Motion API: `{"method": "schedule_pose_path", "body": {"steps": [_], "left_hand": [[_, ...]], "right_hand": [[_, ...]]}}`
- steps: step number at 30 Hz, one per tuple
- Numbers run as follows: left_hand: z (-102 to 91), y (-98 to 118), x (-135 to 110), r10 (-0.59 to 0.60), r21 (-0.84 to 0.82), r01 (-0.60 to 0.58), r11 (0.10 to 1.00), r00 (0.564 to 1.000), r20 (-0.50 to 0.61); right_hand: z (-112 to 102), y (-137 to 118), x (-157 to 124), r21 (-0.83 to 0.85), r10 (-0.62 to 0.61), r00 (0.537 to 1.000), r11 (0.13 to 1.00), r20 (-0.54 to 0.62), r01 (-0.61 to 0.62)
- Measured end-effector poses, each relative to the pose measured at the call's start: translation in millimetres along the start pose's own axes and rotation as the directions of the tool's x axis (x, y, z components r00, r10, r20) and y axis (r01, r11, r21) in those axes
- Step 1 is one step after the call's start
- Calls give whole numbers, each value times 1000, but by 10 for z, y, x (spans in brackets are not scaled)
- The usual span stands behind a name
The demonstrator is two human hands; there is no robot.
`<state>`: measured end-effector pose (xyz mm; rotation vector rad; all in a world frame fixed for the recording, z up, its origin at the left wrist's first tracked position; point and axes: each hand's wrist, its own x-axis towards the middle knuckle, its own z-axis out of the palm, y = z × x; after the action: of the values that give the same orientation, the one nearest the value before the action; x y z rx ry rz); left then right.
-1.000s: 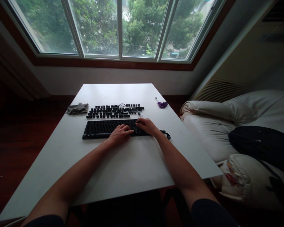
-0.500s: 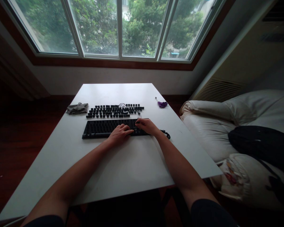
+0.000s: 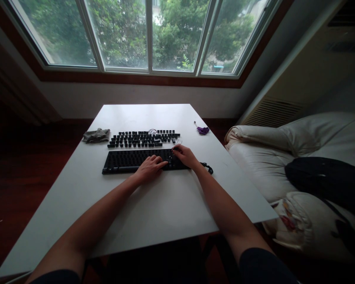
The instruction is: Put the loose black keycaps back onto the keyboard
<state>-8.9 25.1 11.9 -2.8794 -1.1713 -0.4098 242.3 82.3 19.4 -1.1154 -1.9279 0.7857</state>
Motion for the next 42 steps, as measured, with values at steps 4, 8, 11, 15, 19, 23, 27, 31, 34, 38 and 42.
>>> {"method": "schedule_pose_path", "body": {"steps": [4,8,11,15,19,23,27,31,34,38,42], "left_hand": [[-12,11,1,-11,11,11,1000,1000,12],[8,3,-3,-13,5,13,1000,1000,13],[26,-7,-9,-7,-5,7,1000,1000,2],[39,-17,-18,-5,-24,4,1000,1000,-16],[56,-30,-27,4,-37,-5,999,1000,-29],[82,-46,-34,4,-42,-6,999,999,-40],[89,-49,-35,5,-42,-7,999,999,-42],[79,-43,-34,8,-42,-10,999,999,-42],[70,-42,-34,6,-48,-8,999,999,-43],[64,-44,-33,8,-58,-10,998,999,-35],[54,-40,-33,3,-60,-6,998,999,-36]], "right_hand": [[3,61,31,137,86,996,987,-8,-84],[40,131,68,229,136,989,966,-55,-120],[43,131,75,305,137,990,945,-43,-118],[7,49,52,330,119,993,937,6,-114],[-10,-12,47,350,104,994,932,-19,-91],[16,3,63,424,129,990,900,-49,-96],[33,-1,58,528,179,983,839,-42,-130],[26,-52,44,587,186,982,798,-26,-135],[25,-76,36,582,167,984,807,-60,-101],[44,-67,37,583,179,979,808,-94,-92],[71,-38,50,603,216,968,792,-130,-96]]}}
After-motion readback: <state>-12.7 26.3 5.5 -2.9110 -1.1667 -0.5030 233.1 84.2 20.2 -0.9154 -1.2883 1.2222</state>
